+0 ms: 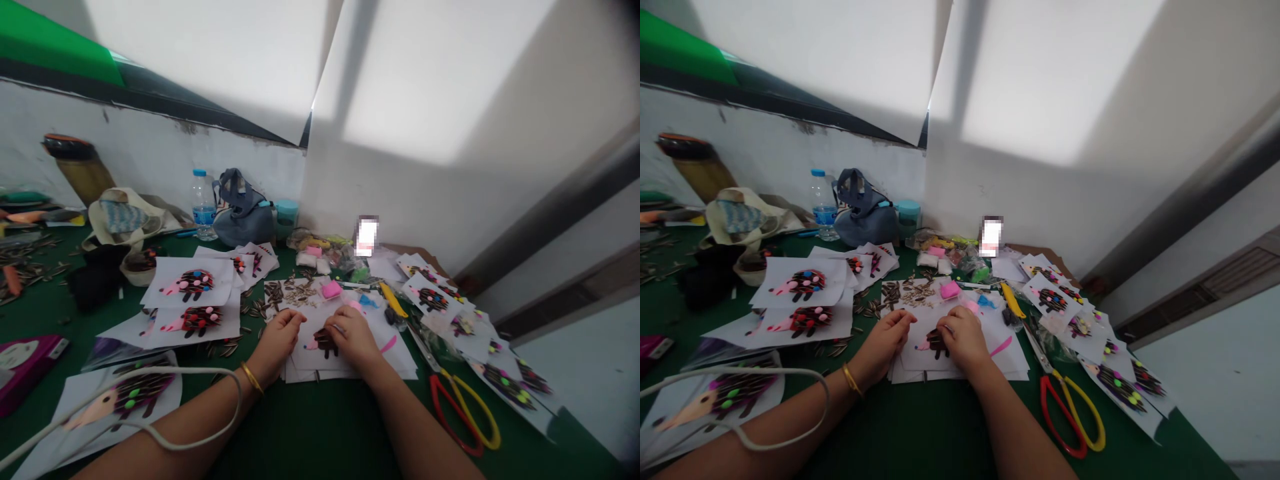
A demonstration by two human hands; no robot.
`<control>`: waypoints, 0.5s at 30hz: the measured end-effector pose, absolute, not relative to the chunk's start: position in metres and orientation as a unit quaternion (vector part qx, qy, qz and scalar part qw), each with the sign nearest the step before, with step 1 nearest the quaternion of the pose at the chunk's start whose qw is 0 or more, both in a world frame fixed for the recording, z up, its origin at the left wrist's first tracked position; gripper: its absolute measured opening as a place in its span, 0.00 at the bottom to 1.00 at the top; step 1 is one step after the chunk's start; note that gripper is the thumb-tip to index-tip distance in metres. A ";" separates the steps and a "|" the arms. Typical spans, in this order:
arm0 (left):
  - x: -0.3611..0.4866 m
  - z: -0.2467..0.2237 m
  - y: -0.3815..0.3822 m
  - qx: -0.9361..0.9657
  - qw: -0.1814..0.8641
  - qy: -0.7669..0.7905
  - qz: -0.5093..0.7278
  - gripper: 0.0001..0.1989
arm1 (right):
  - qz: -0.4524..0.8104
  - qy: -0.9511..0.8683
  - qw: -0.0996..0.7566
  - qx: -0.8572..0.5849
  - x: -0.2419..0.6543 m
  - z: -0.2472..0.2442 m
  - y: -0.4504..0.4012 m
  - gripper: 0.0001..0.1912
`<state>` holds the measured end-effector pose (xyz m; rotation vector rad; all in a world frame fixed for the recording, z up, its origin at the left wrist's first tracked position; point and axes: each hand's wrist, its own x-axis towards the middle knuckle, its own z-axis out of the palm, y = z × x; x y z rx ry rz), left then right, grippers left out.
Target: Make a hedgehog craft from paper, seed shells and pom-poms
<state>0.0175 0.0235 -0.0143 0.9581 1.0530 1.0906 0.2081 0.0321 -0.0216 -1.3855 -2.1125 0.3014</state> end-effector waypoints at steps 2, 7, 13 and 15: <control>0.017 -0.015 0.024 0.420 0.624 0.457 0.475 0.13 | 0.112 -0.796 0.287 -0.522 0.209 -0.021 0.033 0.07; 0.017 -0.013 0.022 0.430 0.620 0.457 0.471 0.14 | 0.155 -0.759 0.325 -0.542 0.209 -0.027 0.033 0.07; 0.016 -0.012 0.021 0.423 0.625 0.453 0.474 0.13 | 0.183 -0.720 0.360 -0.565 0.209 -0.036 0.031 0.07; 0.016 -0.012 0.022 0.421 0.625 0.448 0.480 0.14 | 0.188 -0.716 0.345 -0.577 0.209 -0.036 0.030 0.06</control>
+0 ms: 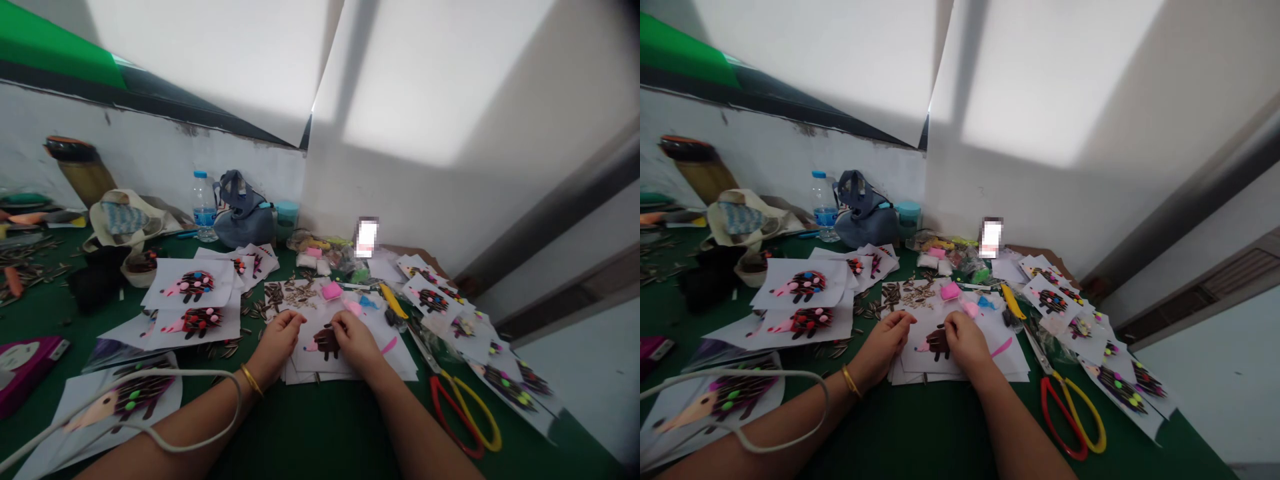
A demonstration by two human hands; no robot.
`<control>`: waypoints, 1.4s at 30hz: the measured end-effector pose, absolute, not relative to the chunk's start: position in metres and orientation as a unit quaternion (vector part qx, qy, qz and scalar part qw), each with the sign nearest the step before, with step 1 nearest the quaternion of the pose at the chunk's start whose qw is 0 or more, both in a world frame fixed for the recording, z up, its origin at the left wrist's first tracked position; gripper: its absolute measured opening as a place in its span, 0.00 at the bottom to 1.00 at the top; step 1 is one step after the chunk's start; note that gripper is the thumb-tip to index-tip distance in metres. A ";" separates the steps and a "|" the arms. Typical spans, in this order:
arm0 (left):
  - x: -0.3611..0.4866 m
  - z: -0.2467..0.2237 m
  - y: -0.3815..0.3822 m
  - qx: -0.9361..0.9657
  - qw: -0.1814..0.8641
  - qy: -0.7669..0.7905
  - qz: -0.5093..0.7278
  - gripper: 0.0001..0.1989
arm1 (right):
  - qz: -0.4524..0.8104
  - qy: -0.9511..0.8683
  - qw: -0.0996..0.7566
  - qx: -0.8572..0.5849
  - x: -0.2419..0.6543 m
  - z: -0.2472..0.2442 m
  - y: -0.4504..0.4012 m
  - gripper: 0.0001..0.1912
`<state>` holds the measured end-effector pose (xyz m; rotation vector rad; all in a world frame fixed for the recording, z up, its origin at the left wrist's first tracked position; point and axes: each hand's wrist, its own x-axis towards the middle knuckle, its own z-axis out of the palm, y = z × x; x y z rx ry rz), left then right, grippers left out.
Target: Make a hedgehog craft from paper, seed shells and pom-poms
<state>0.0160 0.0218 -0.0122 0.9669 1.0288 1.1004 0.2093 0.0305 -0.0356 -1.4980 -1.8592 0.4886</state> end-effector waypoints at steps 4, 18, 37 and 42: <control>0.016 -0.014 0.023 0.411 0.631 0.438 0.491 0.16 | 0.198 -0.709 0.320 -0.597 0.209 -0.033 0.029 0.06; 0.017 -0.014 0.022 0.404 0.636 0.397 0.524 0.16 | 0.197 -0.752 0.333 -0.534 0.210 -0.025 0.030 0.07; 0.024 -0.017 0.016 0.380 0.664 0.395 0.509 0.15 | 0.154 -0.799 0.282 -0.508 0.208 -0.030 0.034 0.07; 0.025 -0.019 0.017 0.366 0.670 0.401 0.506 0.15 | 0.127 -0.815 0.261 -0.501 0.208 -0.027 0.034 0.08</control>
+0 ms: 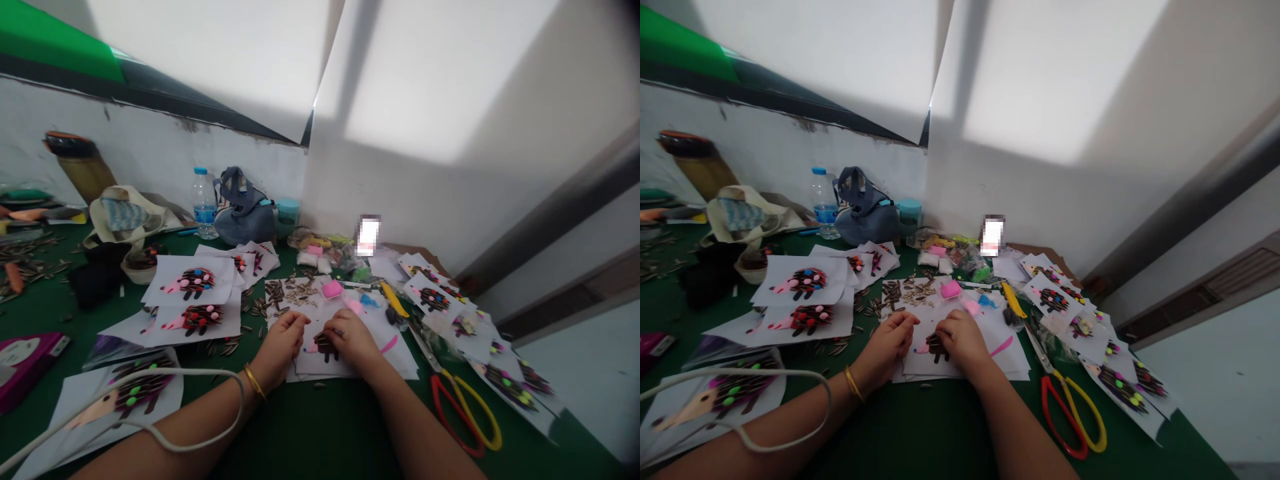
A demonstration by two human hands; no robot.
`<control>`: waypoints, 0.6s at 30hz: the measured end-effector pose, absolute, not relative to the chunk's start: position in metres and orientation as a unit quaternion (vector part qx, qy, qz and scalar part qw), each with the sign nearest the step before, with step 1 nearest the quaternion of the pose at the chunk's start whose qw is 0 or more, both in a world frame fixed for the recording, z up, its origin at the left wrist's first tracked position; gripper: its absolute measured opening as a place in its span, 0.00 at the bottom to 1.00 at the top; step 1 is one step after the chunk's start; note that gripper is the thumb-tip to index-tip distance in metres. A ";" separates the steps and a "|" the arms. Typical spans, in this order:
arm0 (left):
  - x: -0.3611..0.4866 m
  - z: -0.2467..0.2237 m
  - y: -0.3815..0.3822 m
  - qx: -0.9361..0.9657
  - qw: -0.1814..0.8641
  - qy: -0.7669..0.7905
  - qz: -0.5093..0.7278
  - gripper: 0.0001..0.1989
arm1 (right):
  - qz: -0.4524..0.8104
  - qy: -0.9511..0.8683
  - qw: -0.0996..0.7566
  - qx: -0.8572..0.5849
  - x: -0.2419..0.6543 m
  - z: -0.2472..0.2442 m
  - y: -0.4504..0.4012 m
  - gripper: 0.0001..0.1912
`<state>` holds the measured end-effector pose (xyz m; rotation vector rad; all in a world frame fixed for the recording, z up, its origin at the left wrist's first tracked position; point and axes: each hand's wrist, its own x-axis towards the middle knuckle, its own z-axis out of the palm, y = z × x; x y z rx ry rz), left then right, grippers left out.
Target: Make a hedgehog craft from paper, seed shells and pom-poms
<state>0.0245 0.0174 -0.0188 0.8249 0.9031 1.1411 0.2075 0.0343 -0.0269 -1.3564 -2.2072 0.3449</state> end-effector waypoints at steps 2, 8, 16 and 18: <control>0.024 -0.019 0.017 0.367 0.671 0.402 0.504 0.15 | 0.114 -0.826 0.243 -0.495 0.207 -0.025 0.035 0.08; 0.025 -0.019 0.018 0.372 0.670 0.398 0.504 0.15 | 0.075 -0.854 0.207 -0.472 0.206 -0.024 0.039 0.09; 0.025 -0.021 0.019 0.368 0.675 0.396 0.502 0.15 | 0.051 -0.861 0.190 -0.469 0.203 -0.018 0.037 0.09; 0.025 -0.021 0.019 0.367 0.678 0.393 0.501 0.15 | 0.048 -0.860 0.191 -0.471 0.203 -0.017 0.036 0.08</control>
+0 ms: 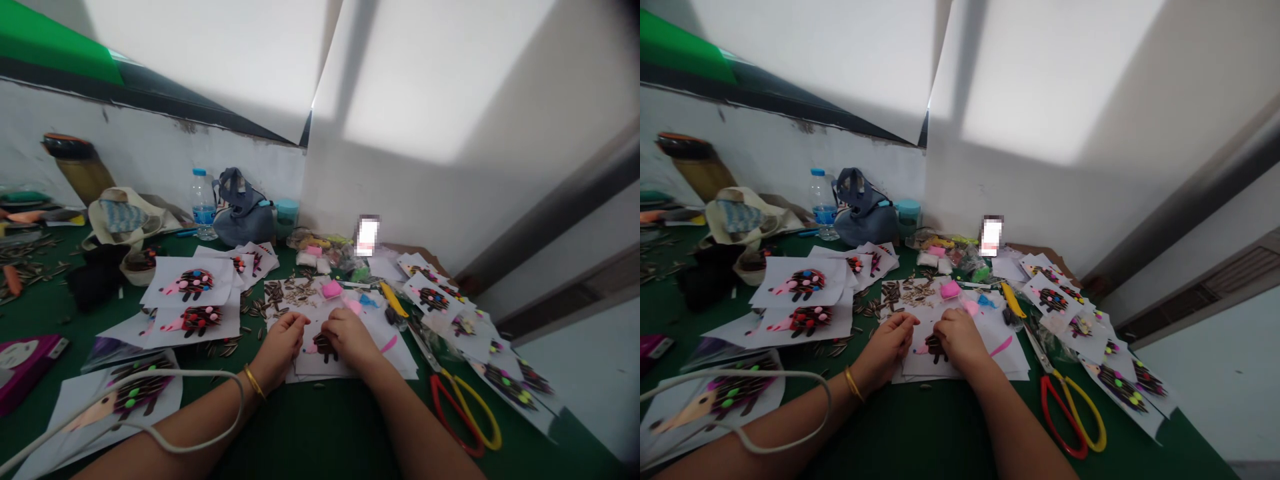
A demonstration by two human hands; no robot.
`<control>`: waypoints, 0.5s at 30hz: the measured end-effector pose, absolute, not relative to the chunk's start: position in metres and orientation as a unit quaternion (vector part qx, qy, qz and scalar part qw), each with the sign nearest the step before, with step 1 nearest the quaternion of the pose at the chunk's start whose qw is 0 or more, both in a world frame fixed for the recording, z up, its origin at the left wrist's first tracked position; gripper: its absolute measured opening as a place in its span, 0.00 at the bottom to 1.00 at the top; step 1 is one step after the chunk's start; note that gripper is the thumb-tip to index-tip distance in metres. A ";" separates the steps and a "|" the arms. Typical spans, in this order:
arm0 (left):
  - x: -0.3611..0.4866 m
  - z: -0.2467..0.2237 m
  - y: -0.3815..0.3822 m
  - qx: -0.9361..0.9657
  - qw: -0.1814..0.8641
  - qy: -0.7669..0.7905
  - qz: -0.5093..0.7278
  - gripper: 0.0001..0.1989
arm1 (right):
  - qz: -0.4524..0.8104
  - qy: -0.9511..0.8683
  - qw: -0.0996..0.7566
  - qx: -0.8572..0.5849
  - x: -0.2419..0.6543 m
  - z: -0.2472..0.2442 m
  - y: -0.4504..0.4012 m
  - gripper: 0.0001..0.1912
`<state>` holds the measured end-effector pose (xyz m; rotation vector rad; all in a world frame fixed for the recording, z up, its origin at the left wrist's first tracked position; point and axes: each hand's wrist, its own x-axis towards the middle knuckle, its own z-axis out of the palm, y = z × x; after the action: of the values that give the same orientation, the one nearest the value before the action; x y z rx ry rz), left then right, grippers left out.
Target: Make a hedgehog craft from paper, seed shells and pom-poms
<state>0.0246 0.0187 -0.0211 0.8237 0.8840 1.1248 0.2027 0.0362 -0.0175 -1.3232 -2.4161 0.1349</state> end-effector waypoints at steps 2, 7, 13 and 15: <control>0.025 -0.021 0.019 0.363 0.681 0.392 0.501 0.15 | 0.048 -0.858 0.194 -0.473 0.202 -0.018 0.035 0.08; 0.024 -0.020 0.019 0.362 0.679 0.394 0.502 0.15 | 0.052 -0.854 0.203 -0.475 0.203 -0.020 0.035 0.08; 0.023 -0.021 0.019 0.365 0.682 0.394 0.497 0.16 | 0.063 -0.852 0.207 -0.478 0.205 -0.019 0.033 0.09; 0.023 -0.020 0.018 0.363 0.684 0.395 0.495 0.16 | 0.066 -0.852 0.211 -0.475 0.206 -0.018 0.032 0.09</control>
<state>0.0232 0.0185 -0.0205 0.8145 0.8852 1.1089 0.2064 0.0325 -0.0182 -1.3203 -2.3673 0.1847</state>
